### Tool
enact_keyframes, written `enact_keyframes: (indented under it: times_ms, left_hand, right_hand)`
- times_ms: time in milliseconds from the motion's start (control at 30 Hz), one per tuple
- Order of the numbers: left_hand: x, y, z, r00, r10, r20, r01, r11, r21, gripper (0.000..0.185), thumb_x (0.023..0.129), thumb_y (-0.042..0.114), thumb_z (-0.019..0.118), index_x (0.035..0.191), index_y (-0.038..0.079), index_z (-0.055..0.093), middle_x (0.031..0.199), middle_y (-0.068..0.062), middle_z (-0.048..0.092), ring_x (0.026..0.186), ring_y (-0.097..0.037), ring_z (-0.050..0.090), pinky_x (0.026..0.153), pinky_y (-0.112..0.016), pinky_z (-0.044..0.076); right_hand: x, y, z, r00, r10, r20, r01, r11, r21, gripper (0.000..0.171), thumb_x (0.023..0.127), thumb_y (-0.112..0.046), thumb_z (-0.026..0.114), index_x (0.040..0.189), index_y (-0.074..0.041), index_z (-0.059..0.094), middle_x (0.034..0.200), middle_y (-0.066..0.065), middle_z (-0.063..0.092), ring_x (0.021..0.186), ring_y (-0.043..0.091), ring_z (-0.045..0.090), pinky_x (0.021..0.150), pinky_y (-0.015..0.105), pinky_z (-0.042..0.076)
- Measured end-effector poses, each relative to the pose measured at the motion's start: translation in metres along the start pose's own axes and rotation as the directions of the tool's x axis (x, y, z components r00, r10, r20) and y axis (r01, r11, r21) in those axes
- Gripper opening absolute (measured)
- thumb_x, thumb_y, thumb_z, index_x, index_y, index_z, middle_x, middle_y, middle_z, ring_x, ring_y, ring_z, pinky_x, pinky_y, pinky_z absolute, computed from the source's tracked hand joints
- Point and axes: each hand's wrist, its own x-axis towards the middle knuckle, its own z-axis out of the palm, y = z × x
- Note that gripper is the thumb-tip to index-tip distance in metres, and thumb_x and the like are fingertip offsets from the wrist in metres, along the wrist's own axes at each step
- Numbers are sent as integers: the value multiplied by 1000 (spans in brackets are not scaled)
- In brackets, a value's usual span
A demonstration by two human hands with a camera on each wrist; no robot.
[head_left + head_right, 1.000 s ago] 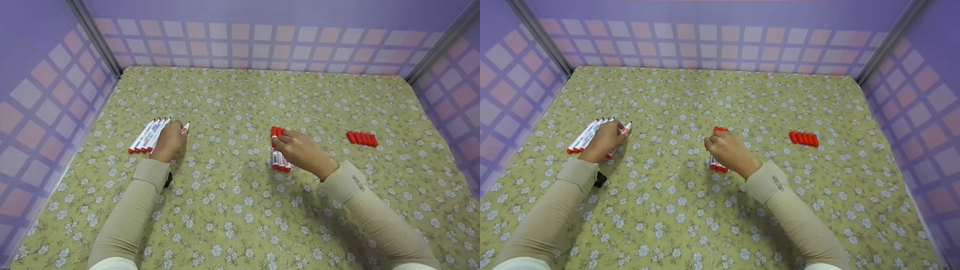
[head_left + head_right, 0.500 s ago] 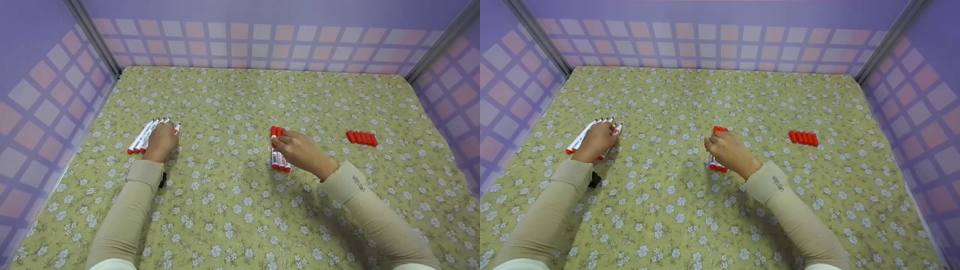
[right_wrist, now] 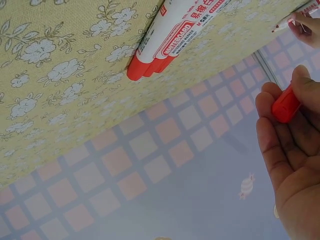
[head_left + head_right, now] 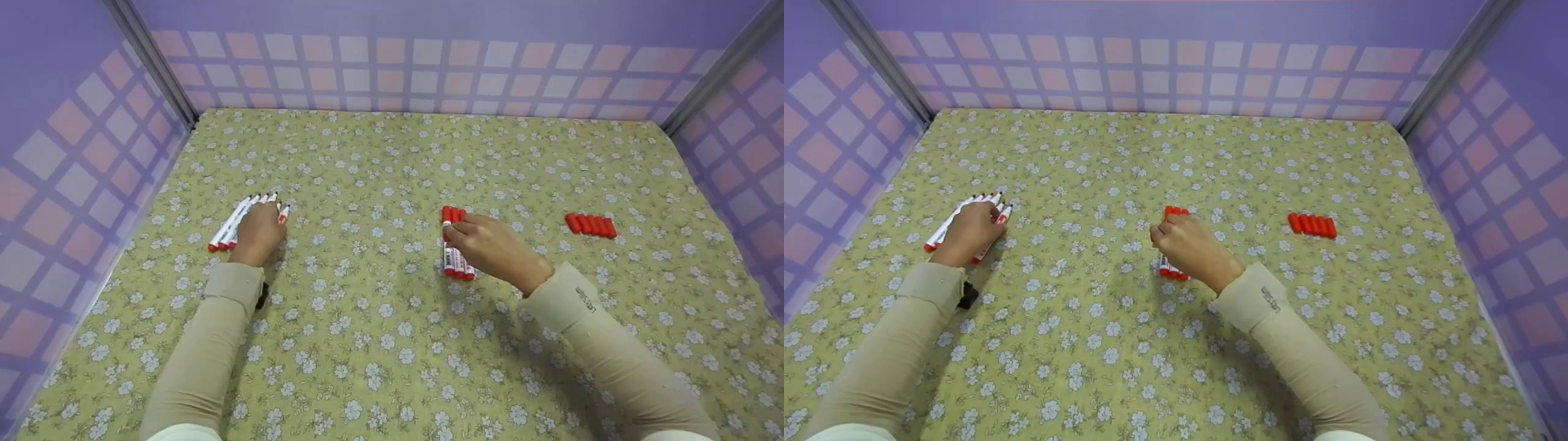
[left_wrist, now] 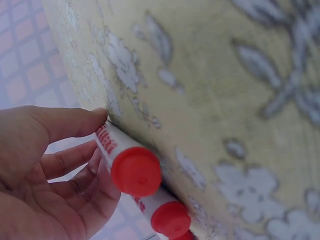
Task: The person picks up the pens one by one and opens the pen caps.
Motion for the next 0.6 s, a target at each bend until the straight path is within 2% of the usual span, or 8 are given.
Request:
enact_keyframes:
  times_ms: [400,533,600]
  left_hand:
    - [-1,-3,-2,1000,-6,-18,7,999,41,7,86,-1,53,79,0,54,69,-12,48,60,-22,41,51,-34,31]
    - [-2,-2,-3,999,1,-38,1,998,64,8,84,1,54,77,1,53,75,-14,47,63,-24,39,53,-35,31]
    - [-2,0,-3,999,9,-47,-6,997,74,6,85,2,53,81,-1,55,81,-17,49,66,-26,41,54,-37,33]
  right_hand:
    - [-1,1,0,1000,-3,-12,3,1000,-10,14,86,-3,69,99,2,72,86,13,73,74,23,67,73,33,57]
    - [-2,2,1,1000,-8,-29,8,1000,-5,15,85,-4,70,99,2,72,85,13,73,72,23,67,71,32,57]
    - [-2,3,1,999,-9,-38,9,1000,-2,15,85,-5,71,99,2,72,84,13,73,72,22,67,70,31,57]
